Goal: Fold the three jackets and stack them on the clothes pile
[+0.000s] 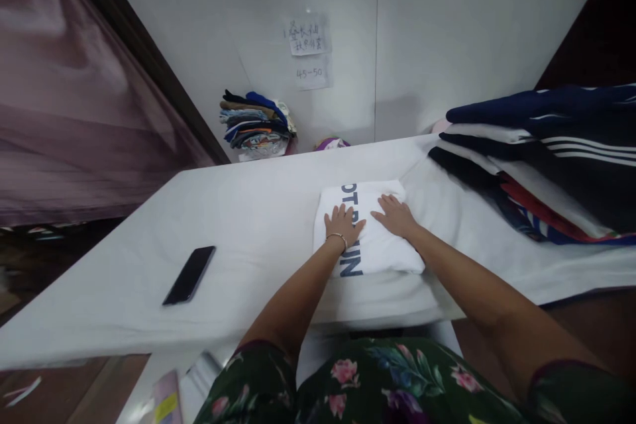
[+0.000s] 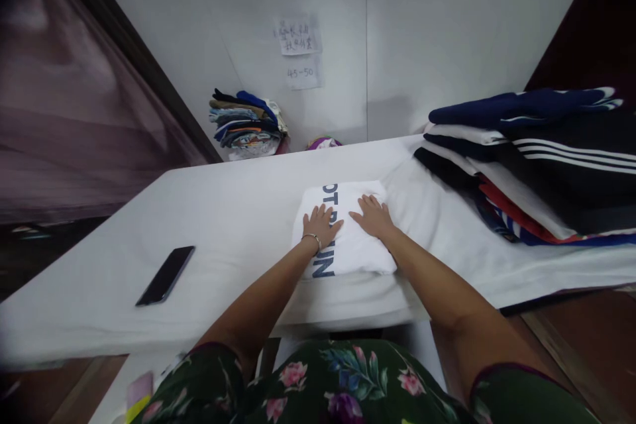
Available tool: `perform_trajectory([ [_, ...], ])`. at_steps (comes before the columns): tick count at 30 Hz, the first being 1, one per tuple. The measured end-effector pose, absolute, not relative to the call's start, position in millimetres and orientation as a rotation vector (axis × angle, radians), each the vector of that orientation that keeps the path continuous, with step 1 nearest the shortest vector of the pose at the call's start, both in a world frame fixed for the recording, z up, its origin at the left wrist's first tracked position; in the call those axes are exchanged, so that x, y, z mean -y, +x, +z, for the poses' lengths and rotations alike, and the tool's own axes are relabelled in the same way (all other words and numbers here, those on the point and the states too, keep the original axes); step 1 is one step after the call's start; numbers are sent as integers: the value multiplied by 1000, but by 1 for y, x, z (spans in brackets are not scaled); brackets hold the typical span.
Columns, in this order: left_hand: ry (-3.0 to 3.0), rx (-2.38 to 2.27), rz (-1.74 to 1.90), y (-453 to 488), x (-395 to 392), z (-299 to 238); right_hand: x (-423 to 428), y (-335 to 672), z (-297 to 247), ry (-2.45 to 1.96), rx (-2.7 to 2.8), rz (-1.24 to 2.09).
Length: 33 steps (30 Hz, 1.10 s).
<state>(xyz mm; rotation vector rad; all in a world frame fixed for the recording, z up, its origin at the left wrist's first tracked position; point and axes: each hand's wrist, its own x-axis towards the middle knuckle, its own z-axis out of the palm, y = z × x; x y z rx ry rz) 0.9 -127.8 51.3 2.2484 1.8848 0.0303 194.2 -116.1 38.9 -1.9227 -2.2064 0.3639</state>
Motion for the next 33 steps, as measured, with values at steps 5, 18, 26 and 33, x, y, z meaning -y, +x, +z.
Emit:
perform_trajectory([
  [5,2285,-1900,14,4,128,53,94,181,70,-1956,2294,281],
  [18,2321,-1920,80,5,136,44,44,188,37,-2103,2086,467],
  [26,2340,-1950,76,1,134,43,98,185,54,-2008,2027,431],
  [33,2354,-1949,46,-2,128,54,174,203,23,-1725,1820,715],
])
